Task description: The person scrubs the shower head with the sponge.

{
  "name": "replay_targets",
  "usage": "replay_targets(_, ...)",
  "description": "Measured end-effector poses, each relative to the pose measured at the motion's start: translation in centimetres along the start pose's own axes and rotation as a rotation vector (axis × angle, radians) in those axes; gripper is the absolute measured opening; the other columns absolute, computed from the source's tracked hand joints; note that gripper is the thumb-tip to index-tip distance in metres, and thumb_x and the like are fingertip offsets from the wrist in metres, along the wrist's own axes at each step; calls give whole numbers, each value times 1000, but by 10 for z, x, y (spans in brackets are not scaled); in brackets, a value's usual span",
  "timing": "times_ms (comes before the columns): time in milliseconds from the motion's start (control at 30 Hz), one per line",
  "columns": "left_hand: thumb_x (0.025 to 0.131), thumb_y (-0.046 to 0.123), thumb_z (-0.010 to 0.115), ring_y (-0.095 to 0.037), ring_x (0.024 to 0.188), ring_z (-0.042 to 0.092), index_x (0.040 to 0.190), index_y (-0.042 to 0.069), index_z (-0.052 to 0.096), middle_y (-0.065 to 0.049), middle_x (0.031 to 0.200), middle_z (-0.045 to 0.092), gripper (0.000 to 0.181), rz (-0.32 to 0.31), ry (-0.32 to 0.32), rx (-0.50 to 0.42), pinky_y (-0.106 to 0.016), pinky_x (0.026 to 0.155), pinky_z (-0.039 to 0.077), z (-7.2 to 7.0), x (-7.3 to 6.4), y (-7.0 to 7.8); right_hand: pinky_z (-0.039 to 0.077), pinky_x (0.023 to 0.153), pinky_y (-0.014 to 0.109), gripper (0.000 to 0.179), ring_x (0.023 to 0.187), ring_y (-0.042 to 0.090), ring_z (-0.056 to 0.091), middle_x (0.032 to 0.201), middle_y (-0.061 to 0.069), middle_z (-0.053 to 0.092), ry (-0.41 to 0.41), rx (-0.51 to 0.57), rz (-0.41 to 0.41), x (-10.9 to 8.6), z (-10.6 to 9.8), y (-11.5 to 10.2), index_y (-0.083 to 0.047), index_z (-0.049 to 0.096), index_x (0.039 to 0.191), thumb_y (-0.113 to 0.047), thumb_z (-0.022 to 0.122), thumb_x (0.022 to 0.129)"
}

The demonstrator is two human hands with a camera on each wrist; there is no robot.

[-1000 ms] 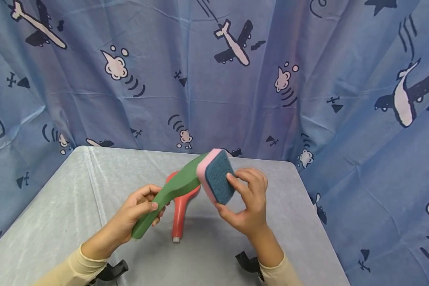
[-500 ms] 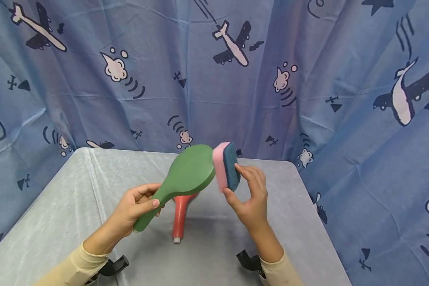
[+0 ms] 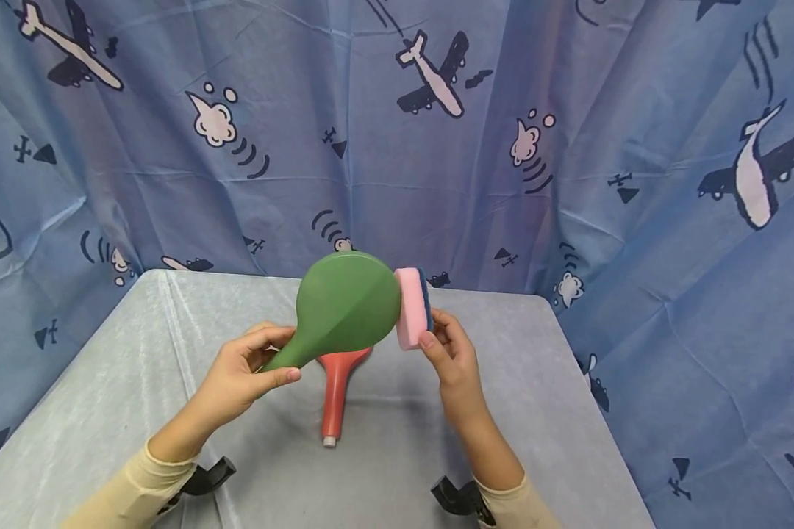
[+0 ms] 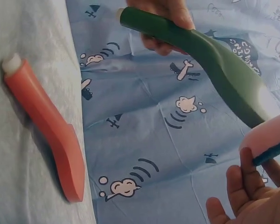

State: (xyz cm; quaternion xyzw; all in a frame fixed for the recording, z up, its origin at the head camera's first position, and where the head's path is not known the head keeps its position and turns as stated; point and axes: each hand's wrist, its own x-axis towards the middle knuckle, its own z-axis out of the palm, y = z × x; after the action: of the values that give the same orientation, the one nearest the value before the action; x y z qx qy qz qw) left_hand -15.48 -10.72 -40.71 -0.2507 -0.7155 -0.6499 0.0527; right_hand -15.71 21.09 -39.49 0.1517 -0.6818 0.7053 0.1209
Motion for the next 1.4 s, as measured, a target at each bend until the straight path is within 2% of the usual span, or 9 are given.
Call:
replay_targets(167,80,0,85,-18,92,70,133,3,66,-13,122,67,56,49,-23,30,-29,78,62,3,1,-3,52,96,25,32,104,15,61,116,5,62,1,71,-27,2,-3,-2,-10,59,130,-9,46,100)
replay_targets(267,81,1,85,-16,95,69,131,4,67,-13,126,67,54,64,7,39,-25,82,60,3,0,-5,51,95,26,29,102,15,61,114,4,63,13,63,-15,3,-3,-2,-11,61,126,-8,47,100)
replay_targets(467,75,3,90,-14,96,66,123,7,74,-6,111,68,51,114,162,122,-19,79,57,0,-1,-2,54,90,32,20,94,13,65,101,-1,68,-32,-2,221,5,1,-3,-14,63,115,-20,46,105)
replay_targets(567,73,1,91,-14,95,67,121,7,75,-4,106,67,51,113,170,136,-20,77,58,-2,-2,-1,54,91,37,25,95,15,66,101,0,68,-63,-12,336,5,2,-4,-11,61,115,-28,44,106)
replay_targets(633,73,2,91,-14,92,67,120,9,76,-2,103,68,50,112,158,174,-20,75,59,-3,-2,-1,54,92,38,30,97,16,65,104,1,67,-53,4,351,5,1,-7,-8,60,119,-30,43,107)
replay_targets(900,71,2,92,-8,81,65,118,9,78,8,98,70,49,220,114,451,-17,66,54,-3,0,-1,50,94,26,31,110,20,58,120,2,65,88,-62,102,3,-5,-9,-6,61,132,-14,51,103)
replay_targets(1067,70,0,92,-10,84,68,114,10,80,5,97,72,46,305,169,473,-13,69,54,-3,1,-1,51,93,27,35,107,18,60,115,-3,66,67,-159,160,6,-7,-3,0,59,133,-18,53,105)
replay_targets(1200,69,-4,92,-12,86,70,112,8,80,2,97,73,46,312,169,426,-13,73,56,-2,1,-3,52,93,24,34,104,15,61,111,-5,66,77,-206,194,7,-8,-3,-2,61,131,-22,54,106)
replay_targets(1400,68,-1,93,-13,89,70,108,11,81,4,98,74,43,373,176,603,-16,74,55,-1,2,-4,47,98,21,43,113,22,58,126,4,64,71,-320,-51,-5,-3,-12,-12,62,138,-11,68,95)
